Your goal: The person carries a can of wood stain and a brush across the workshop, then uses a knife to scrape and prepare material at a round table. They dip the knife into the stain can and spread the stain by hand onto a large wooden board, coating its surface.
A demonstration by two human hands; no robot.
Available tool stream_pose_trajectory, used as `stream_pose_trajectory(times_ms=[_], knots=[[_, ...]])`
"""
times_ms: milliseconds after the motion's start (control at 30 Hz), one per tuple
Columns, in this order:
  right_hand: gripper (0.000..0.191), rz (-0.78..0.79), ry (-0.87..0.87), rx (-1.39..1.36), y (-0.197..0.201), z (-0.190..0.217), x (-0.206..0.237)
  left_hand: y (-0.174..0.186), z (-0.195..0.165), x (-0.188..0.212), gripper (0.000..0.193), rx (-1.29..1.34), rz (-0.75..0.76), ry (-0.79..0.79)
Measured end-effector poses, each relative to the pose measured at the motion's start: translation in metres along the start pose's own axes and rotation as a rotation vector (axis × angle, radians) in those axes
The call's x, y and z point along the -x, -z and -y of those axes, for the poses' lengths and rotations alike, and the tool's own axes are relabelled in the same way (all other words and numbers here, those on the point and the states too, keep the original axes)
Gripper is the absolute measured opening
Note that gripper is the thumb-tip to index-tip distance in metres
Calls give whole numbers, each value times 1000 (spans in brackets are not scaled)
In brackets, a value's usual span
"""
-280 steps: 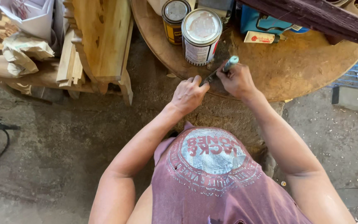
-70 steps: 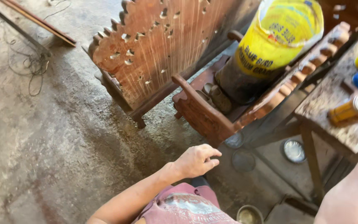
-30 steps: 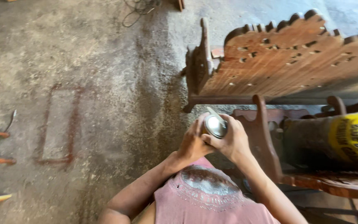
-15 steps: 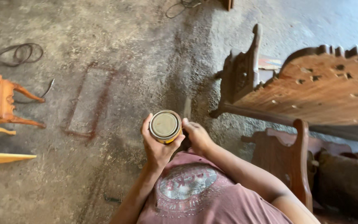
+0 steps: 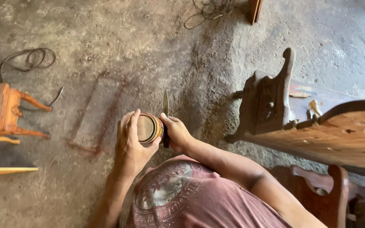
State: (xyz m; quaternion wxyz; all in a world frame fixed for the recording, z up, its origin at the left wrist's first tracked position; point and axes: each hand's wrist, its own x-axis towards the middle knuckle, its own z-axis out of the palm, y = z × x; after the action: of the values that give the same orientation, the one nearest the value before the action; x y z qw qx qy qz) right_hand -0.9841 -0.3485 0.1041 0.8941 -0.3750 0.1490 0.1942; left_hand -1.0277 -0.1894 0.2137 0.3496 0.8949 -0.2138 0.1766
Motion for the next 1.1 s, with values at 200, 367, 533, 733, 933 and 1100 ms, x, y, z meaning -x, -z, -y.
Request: stream_pose_trajectory(times_ms=[200, 367, 533, 733, 933, 1100], knots=[[38, -42, 81, 204, -23, 20, -46, 31, 15, -58, 84, -74, 169, -22], [42, -74, 49, 212, -71, -16, -100, 68, 83, -58, 75, -42, 292, 201], [45, 93, -36, 284, -138, -98, -182, 107, 199, -25, 87, -121, 152, 237], [37, 529, 525, 1227, -219, -223, -277, 162, 336, 54, 83, 125, -271, 232], [35, 832, 243, 986, -344, -322, -316, 225, 414, 142, 74, 539, -884, 293], [41, 1347, 814, 1394, -442, -443, -339, 268, 471, 224, 78, 76, -1083, 637]])
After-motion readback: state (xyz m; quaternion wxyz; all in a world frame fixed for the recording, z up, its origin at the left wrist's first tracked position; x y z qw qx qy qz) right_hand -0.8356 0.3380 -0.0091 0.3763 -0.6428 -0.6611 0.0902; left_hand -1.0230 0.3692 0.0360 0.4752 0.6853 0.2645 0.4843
